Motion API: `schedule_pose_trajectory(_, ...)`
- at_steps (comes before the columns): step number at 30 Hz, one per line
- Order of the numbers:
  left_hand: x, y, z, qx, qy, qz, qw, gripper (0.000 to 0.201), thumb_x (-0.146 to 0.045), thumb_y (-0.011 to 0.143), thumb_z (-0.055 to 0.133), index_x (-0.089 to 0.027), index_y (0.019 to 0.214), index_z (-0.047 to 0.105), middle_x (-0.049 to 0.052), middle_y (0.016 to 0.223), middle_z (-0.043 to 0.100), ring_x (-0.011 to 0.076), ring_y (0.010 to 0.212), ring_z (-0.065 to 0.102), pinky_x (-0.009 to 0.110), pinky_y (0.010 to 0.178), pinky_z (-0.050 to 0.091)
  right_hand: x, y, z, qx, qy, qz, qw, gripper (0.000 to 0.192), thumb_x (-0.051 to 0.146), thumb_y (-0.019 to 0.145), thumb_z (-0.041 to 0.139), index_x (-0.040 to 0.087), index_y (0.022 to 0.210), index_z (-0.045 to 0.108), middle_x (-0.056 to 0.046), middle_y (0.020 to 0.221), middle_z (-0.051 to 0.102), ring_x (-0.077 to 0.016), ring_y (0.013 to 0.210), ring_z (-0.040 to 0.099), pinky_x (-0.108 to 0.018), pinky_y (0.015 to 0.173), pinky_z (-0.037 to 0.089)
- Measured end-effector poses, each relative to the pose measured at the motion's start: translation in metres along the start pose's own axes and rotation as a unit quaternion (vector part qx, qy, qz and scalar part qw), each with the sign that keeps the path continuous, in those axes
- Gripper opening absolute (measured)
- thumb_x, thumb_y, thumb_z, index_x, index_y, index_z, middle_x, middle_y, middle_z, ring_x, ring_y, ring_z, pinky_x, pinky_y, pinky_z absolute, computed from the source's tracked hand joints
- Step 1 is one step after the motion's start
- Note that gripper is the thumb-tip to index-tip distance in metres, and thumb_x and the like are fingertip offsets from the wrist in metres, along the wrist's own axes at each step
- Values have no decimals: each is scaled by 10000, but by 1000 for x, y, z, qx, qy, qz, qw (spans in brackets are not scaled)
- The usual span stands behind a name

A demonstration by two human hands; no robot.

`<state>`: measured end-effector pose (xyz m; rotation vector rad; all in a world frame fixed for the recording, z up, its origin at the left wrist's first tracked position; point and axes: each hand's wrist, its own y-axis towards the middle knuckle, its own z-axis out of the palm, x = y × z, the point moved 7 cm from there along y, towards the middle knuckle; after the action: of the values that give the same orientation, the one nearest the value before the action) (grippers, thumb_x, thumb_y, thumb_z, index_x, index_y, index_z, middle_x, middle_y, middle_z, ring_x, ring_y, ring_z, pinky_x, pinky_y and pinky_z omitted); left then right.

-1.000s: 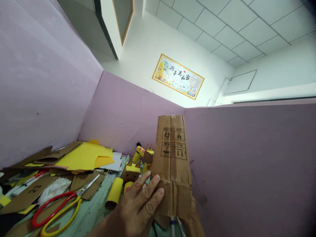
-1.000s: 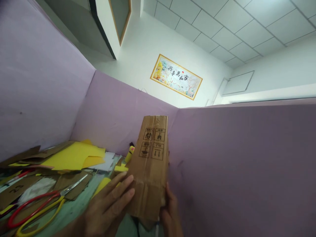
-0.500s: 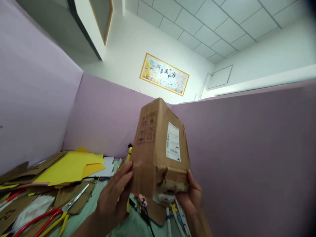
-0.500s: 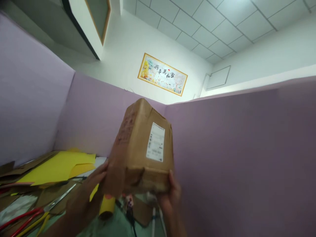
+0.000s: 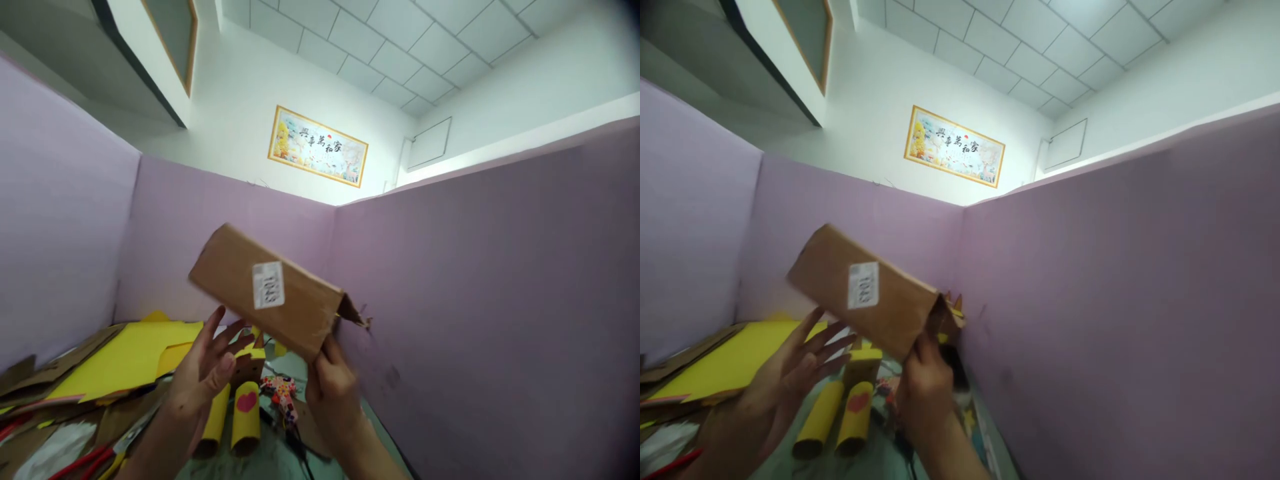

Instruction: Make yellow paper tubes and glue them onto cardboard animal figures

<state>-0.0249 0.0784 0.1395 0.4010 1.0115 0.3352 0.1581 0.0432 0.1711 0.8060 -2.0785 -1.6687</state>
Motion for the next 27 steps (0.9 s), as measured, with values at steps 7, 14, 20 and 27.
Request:
schedule_pose_trajectory(7, -4, 5, -9, -87, -172, -10, 981, 369, -329, 756, 628, -230, 1109, 581, 49, 1106, 664, 264, 1041, 586, 404, 821, 526, 22, -29, 27, 28, 81, -47, 995, 279, 35, 742, 403, 183, 739, 639, -65, 663, 617, -178, 575, 603, -250, 496, 477)
schedule_pose_trajectory(14, -28, 20, -40, -127, -192, 61, 971, 184, -272, 778, 603, -216, 947, 653, 15, 996, 700, 179, 890, 631, 294, 739, 551, 21, -29, 24, 30, 91, -89, 991, 292, 27, 747, 399, 187, 801, 636, -57, 650, 612, -163, 582, 595, -234, 492, 459)
schedule_pose_trajectory(20, -38, 29, -63, -174, -212, 45, 961, 180, -260, 817, 533, -169, 872, 677, 28, 826, 727, 175, 758, 666, 255, 645, 558, 17, -42, 28, 59, 47, -153, 985, 294, 11, 710, 400, 201, 703, 625, -52, 598, 622, -183, 575, 595, -266, 504, 478)
schedule_pose_trajectory(27, -28, 35, -100, -269, -198, -11, 942, 169, -130, 688, 511, -128, 749, 669, 52, 605, 694, 234, 624, 681, 346, 579, 571, 16, -36, 30, 165, 114, -129, 971, 208, 101, 733, 496, 214, 762, 669, -73, 656, 685, -247, 683, 639, -324, 556, 523)
